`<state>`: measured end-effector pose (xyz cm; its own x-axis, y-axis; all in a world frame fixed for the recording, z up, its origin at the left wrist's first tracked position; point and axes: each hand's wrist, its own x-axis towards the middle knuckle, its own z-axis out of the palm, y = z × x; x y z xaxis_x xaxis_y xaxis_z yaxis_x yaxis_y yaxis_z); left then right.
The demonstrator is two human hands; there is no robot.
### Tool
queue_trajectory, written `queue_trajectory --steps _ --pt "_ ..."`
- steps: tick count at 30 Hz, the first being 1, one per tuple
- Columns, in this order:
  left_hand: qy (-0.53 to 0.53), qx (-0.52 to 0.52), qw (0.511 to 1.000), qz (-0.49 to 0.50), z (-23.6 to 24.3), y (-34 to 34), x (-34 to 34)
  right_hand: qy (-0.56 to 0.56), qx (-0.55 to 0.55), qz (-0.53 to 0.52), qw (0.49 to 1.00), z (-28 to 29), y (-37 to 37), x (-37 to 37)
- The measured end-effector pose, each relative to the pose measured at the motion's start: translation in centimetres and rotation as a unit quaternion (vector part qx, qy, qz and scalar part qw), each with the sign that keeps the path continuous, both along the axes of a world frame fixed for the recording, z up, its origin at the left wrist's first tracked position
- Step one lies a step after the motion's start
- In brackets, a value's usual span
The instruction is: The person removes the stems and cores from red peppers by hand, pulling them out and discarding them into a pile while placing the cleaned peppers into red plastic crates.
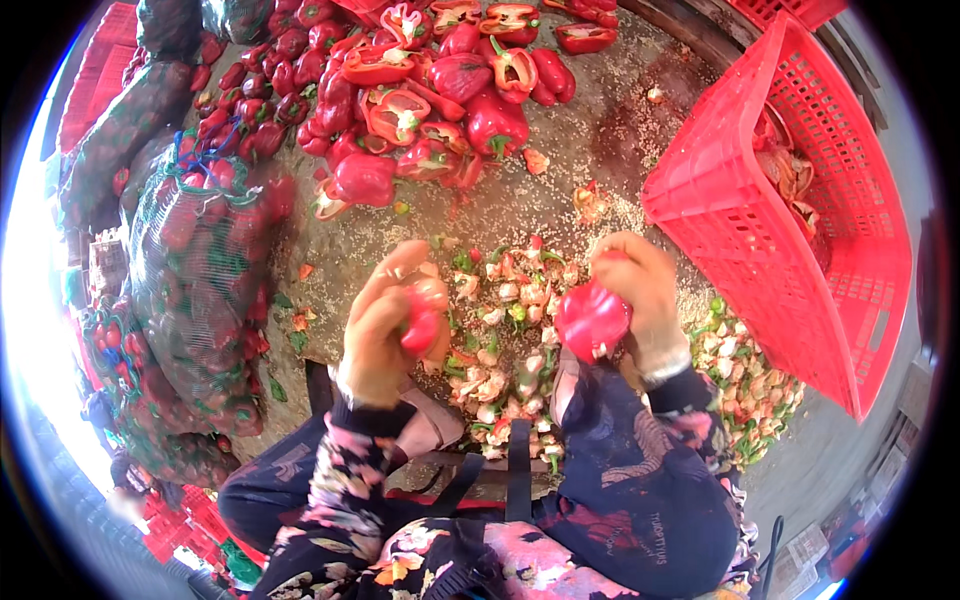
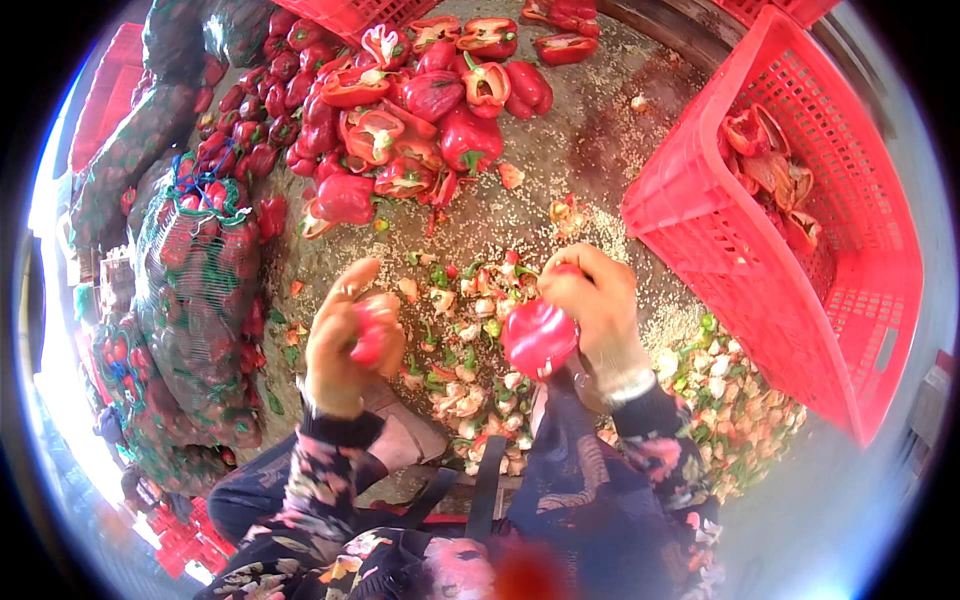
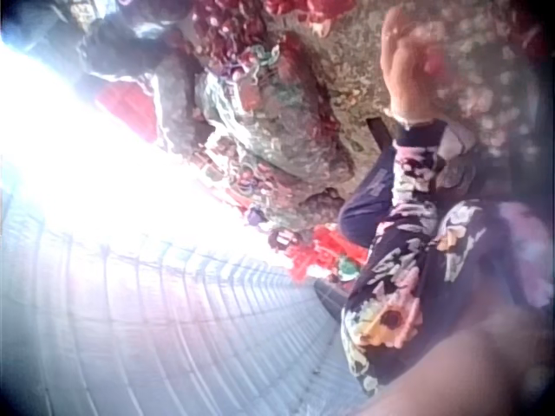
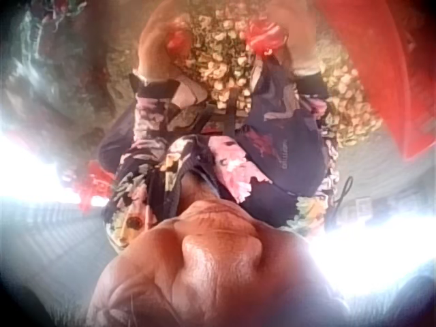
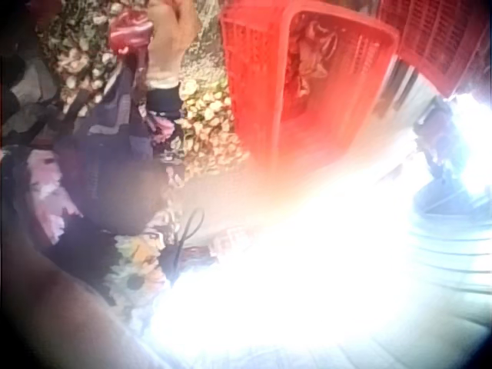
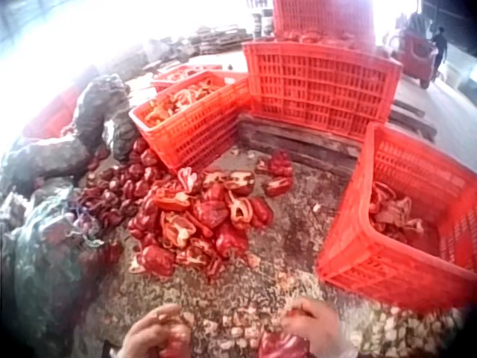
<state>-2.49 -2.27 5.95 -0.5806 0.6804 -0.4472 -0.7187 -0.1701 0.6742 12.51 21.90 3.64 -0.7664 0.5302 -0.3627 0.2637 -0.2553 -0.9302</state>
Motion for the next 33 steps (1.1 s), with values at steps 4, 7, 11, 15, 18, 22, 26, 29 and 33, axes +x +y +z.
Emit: queue_trajectory --steps 4,7,11,15,18,22,26,29,33 --pt "0.376 -0.297 0.832 -0.280 -11.9 -3.2 -2.9 0.189 -0.245 0.031 0.950 3.8 2.7 -0.6" --pt "0.410 -0.276 0.853 -0.167 -15.6 -0.4 -4.8 0.044 0.446 0.060 0.892 2.5 2.3 -1.7" --pt "0.159 -0.133 0.973 -0.098 -8.9 6.1 -6.1 0.075 0.503 -0.207 0.836 9.4 4.8 1.2" --pt "0.089 -0.029 0.989 -0.114 -7.7 6.8 -5.3 -0.138 0.745 -0.336 0.559 12.7 9.6 2.2" --pt "0.059 0.050 0.992 -0.095 -7.6 5.9 -4.0 -0.004 0.673 -0.238 0.700 9.6 5.2 -0.2" --pt "0.280 -0.128 0.949 -0.068 -5.3 9.0 1.0 -0.024 0.217 0.094 0.971 1.1 -0.6 -2.4" --pt "0.255 -0.152 0.955 0.013 -4.5 9.9 4.7 0.002 0.041 0.103 0.994 -0.9 -3.1 -2.2" --pt "0.205 -0.184 0.959 0.060 -4.2 10.2 6.0 0.075 0.279 0.055 0.956 -1.6 -4.7 -1.6" --pt "-0.019 -0.039 0.997 0.069 -5.4 8.8 6.2 0.188 0.488 0.045 0.851 -2.1 -5.0 -2.5"
